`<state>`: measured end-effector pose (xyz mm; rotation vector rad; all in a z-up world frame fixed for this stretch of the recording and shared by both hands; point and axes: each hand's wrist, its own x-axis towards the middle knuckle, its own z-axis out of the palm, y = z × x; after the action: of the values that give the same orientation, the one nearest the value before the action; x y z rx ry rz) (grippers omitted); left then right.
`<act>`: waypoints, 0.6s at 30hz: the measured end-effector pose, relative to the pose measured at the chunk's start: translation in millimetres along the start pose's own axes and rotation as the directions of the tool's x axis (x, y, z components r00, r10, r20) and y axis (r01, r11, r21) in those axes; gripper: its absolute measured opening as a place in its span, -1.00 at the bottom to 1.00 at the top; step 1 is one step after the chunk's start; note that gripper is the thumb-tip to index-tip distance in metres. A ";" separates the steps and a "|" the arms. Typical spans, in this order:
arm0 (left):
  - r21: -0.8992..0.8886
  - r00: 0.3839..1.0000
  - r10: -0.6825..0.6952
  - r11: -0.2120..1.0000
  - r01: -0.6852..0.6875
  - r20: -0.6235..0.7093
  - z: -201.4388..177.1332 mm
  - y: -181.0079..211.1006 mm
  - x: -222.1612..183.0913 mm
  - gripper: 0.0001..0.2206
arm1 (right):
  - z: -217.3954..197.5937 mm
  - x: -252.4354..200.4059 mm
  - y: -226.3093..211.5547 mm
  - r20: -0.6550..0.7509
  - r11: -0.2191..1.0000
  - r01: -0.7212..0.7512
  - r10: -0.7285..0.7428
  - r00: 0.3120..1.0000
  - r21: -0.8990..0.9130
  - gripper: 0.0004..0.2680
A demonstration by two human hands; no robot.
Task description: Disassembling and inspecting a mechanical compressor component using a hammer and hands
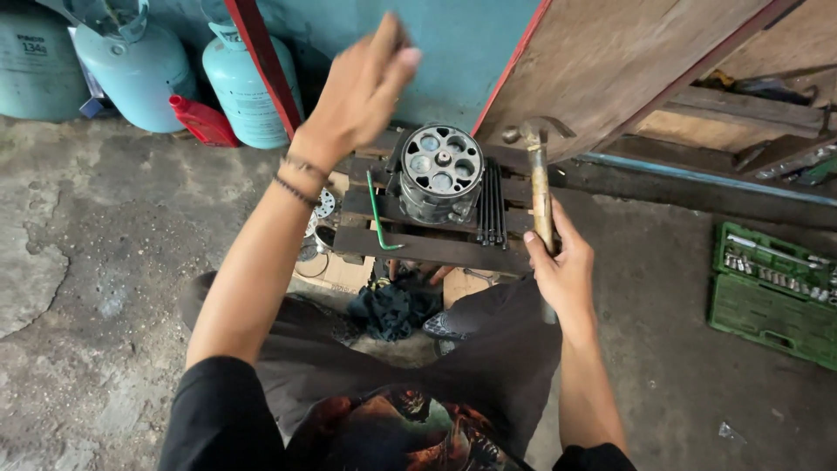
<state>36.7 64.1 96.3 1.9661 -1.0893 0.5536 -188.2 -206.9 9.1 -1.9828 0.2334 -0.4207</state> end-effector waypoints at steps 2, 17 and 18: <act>-0.035 0.988 -0.157 0.987 0.156 -0.002 9.3 -14.1 -28.7 -0.67 | 1.4 2.4 -5.6 -0.042 0.957 0.122 -0.138 0.990 -0.265 -0.58; -0.471 0.615 -0.751 0.645 0.602 -0.241 16.5 -54.9 -196.2 -0.90 | 14.3 12.1 47.0 0.020 0.711 0.087 -0.102 0.995 -0.698 -0.58; -0.471 0.595 -0.766 0.630 0.618 -0.244 14.6 -57.7 -205.6 -0.90 | 13.8 10.8 50.6 0.045 0.709 0.098 -0.093 0.995 -0.698 -0.58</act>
<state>-24.1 171.5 -78.6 1.6614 -0.0482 0.2889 -171.7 -221.0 -39.8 -2.7646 0.3202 -0.4277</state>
